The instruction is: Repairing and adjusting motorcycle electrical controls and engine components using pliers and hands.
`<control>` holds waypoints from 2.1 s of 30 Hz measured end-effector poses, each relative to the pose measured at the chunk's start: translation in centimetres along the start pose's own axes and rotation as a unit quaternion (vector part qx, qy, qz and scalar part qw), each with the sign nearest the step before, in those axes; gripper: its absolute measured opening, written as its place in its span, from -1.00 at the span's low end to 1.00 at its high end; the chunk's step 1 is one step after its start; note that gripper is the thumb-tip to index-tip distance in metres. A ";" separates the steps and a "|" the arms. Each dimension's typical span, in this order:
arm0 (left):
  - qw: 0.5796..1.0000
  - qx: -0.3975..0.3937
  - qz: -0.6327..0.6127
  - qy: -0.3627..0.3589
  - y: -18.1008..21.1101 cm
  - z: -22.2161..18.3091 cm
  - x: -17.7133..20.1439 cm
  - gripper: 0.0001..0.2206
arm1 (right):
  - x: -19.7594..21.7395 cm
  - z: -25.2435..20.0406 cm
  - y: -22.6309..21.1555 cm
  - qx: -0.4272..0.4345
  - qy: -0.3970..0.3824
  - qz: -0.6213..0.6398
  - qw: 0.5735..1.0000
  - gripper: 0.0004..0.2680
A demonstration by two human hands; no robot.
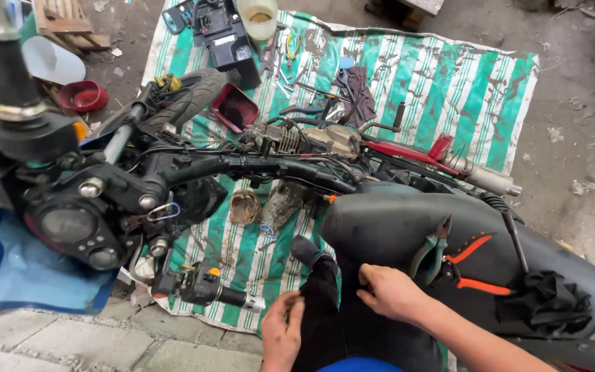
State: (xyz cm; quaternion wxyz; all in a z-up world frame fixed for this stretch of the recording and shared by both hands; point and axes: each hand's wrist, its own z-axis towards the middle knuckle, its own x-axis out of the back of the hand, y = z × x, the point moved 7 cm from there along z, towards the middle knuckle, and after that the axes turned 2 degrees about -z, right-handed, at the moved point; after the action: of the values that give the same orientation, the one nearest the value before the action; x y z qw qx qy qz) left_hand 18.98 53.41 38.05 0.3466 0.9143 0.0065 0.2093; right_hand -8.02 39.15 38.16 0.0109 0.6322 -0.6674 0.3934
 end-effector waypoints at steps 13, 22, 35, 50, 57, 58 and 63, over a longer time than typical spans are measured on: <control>0.942 0.193 -0.052 0.270 -5.1 4.1 6.9 -0.09 | -1.4 -2.8 1.1 -0.013 0.046 -0.079 0.996 -0.82; 0.875 0.047 -0.009 0.482 -9.1 9.1 8.1 -0.10 | 0.9 -0.3 4.1 0.047 0.046 -0.154 0.986 -0.81; 0.849 0.183 -0.021 0.495 -5.8 7.0 8.0 -0.50 | -1.6 -4.1 8.6 0.077 -0.044 -0.110 0.990 -0.86; 0.875 0.176 0.013 0.452 -5.2 7.1 7.5 0.06 | -0.7 -4.7 9.0 0.097 -0.063 -0.100 0.988 -0.86; 0.857 0.149 0.008 0.494 -5.1 7.6 8.0 -0.31 | -0.6 -4.6 9.2 0.086 -0.070 -0.117 0.987 -0.84; 0.849 0.171 -0.016 0.500 -5.3 7.3 8.0 -0.37 | -0.7 -4.8 9.2 0.083 -0.071 -0.113 0.988 -0.84; 0.849 0.168 0.016 0.500 -4.8 6.8 8.4 -0.40 | -1.8 -5.1 9.0 0.095 -0.066 -0.115 0.987 -0.85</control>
State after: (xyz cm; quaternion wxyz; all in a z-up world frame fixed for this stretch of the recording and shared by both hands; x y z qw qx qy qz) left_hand 29.91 54.07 33.59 0.1343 0.7300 0.1990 0.6399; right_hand -17.80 42.40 36.22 -0.0480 0.7274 -0.5492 0.4086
